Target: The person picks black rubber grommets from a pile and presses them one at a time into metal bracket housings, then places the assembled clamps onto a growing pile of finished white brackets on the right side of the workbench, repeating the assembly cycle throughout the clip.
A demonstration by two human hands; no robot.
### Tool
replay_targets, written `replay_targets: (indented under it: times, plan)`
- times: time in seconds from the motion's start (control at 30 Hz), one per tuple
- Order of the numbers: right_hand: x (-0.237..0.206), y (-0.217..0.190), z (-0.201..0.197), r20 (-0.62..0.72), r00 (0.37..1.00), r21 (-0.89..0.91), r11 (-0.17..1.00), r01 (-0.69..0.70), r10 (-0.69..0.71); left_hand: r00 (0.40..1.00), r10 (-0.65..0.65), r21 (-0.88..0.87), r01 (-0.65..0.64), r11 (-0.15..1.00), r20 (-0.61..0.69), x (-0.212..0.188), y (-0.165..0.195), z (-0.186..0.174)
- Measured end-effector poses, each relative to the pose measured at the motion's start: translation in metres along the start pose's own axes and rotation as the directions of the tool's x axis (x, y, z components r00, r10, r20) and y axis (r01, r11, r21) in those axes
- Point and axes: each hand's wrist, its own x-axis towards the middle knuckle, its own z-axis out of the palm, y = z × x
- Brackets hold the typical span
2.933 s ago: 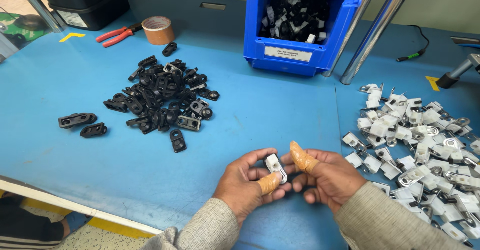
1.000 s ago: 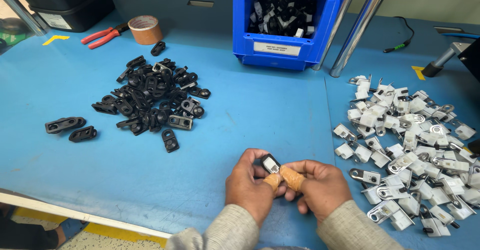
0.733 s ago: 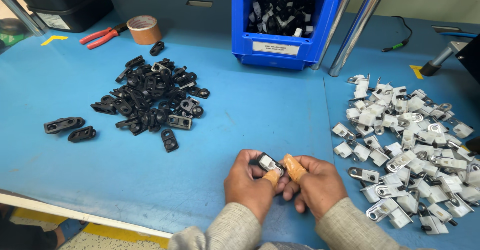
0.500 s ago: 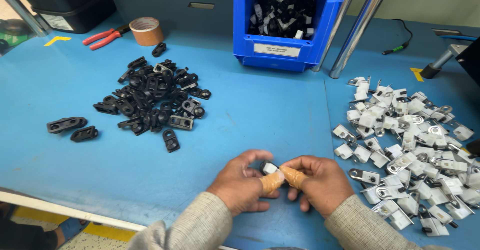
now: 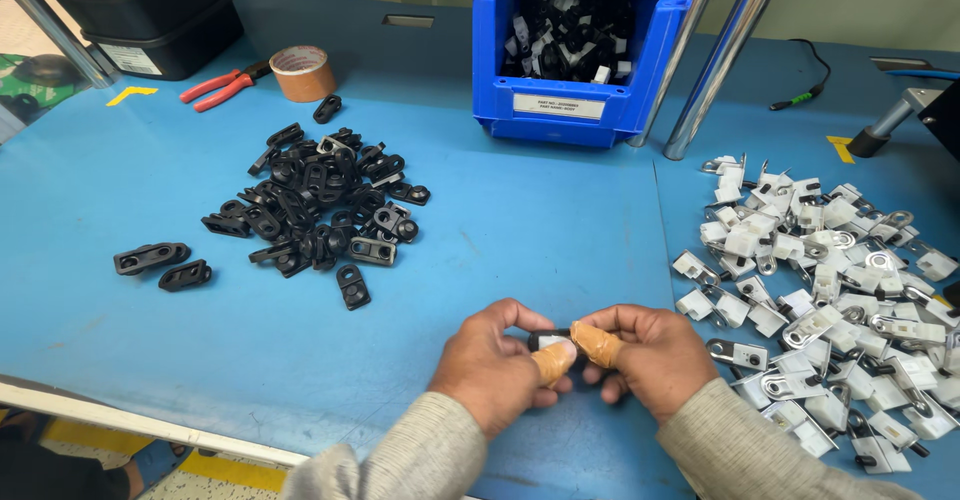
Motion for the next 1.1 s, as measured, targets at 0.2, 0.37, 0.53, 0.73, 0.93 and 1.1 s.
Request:
replay_targets:
  times: [0.2, 0.37, 0.53, 0.73, 0.93, 1.1]
  plan:
    - [-0.002, 0.003, 0.018, -0.269, 0.963, -0.135, 0.990, -0.031, -0.007, 0.991, -0.082, 0.070, 0.090, 0.993, -0.106, -0.011, 0.000, 0.020]
    - [-0.003, -0.007, 0.016, -0.165, 0.983, 0.130, 0.990, -0.060, 0.082, 0.983, -0.182, -0.240, 0.180, 0.954, 0.014, -0.013, 0.004, 0.021]
    - [-0.010, -0.014, 0.003, -0.152, 0.970, 0.204, 0.966, -0.157, 0.190, 0.964, -0.252, -0.441, 0.264, 0.858, 0.086, -0.018, 0.008, 0.014]
    - [-0.002, -0.007, -0.002, -0.096, 0.963, 0.044, 0.968, -0.248, 0.251, 0.966, -0.233, -0.368, 0.257, 0.894, 0.109, -0.018, 0.012, 0.018]
    - [0.010, 0.003, -0.002, -0.046, 0.977, 0.041, 0.978, -0.204, 0.206, 0.979, -0.191, -0.334, 0.204, 0.920, 0.070, -0.011, 0.002, 0.021]
    - [0.005, 0.004, 0.011, -0.172, 0.966, 0.086, 0.980, -0.181, 0.193, 0.980, -0.192, -0.315, 0.165, 0.935, -0.056, -0.006, 0.000, 0.026]
